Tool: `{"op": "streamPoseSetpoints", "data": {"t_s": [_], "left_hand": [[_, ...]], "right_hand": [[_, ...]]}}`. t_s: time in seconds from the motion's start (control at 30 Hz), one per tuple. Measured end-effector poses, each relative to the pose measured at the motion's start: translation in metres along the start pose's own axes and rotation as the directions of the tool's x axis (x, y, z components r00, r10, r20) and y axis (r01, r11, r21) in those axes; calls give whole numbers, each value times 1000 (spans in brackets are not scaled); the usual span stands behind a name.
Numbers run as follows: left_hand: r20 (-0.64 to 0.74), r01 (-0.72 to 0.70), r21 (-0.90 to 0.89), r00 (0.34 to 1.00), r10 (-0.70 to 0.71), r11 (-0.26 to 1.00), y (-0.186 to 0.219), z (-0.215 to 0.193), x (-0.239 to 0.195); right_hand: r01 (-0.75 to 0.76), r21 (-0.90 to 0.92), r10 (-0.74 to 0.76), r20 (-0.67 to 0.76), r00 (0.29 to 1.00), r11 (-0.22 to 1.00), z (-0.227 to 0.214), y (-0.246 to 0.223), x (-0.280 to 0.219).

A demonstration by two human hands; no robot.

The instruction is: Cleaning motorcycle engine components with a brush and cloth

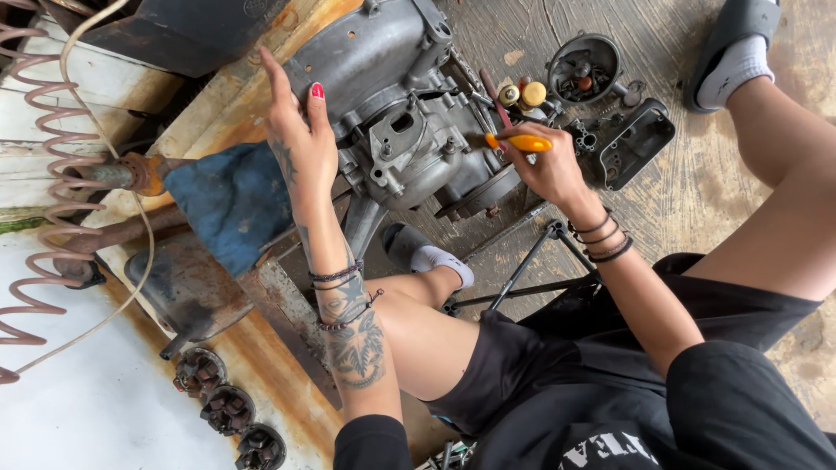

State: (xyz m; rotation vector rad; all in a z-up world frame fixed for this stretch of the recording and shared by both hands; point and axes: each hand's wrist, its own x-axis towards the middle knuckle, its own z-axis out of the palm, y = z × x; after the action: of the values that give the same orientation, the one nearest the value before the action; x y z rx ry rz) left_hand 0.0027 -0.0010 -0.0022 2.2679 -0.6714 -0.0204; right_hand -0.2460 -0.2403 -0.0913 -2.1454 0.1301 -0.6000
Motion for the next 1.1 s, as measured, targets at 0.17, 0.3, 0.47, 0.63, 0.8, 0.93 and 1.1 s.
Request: {"op": "streamPoseSetpoints", "data": {"t_s": [0.17, 0.3, 0.47, 0.63, 0.8, 0.93, 1.1], "left_hand": [[2, 2, -21, 1000, -2, 1000, 2, 0, -1], [-14, -29, -9, 999, 29, 1000, -4, 2, -1], [-3, -27, 8, 1000, 27, 1000, -3, 2, 0], [-6, -26, -9, 1000, 26, 1000, -3, 3, -1], [-18, -43, -2, 999, 43, 999, -3, 2, -2], [-23, -26, 44, 999, 27, 999, -5, 5, -1], [-66, -156, 4, 986, 155, 988, -16, 15, -2]], "right_hand": [[-96, -123, 106, 74, 992, 988, -12, 0, -10], [-64, 19, 63, 43, 997, 998, -14, -12, -2], [-97, -58, 111, 323, 940, 994, -14, 16, 3], [-237, 124, 170, 400, 900, 964, 14, -5, 21], [-188, -123, 223, 403, 888, 974, 17, 18, 15], [-113, -285, 201, 303, 932, 952, 4, 24, 11], [-71, -35, 78, 297, 952, 997, 5, -21, 8]]}}
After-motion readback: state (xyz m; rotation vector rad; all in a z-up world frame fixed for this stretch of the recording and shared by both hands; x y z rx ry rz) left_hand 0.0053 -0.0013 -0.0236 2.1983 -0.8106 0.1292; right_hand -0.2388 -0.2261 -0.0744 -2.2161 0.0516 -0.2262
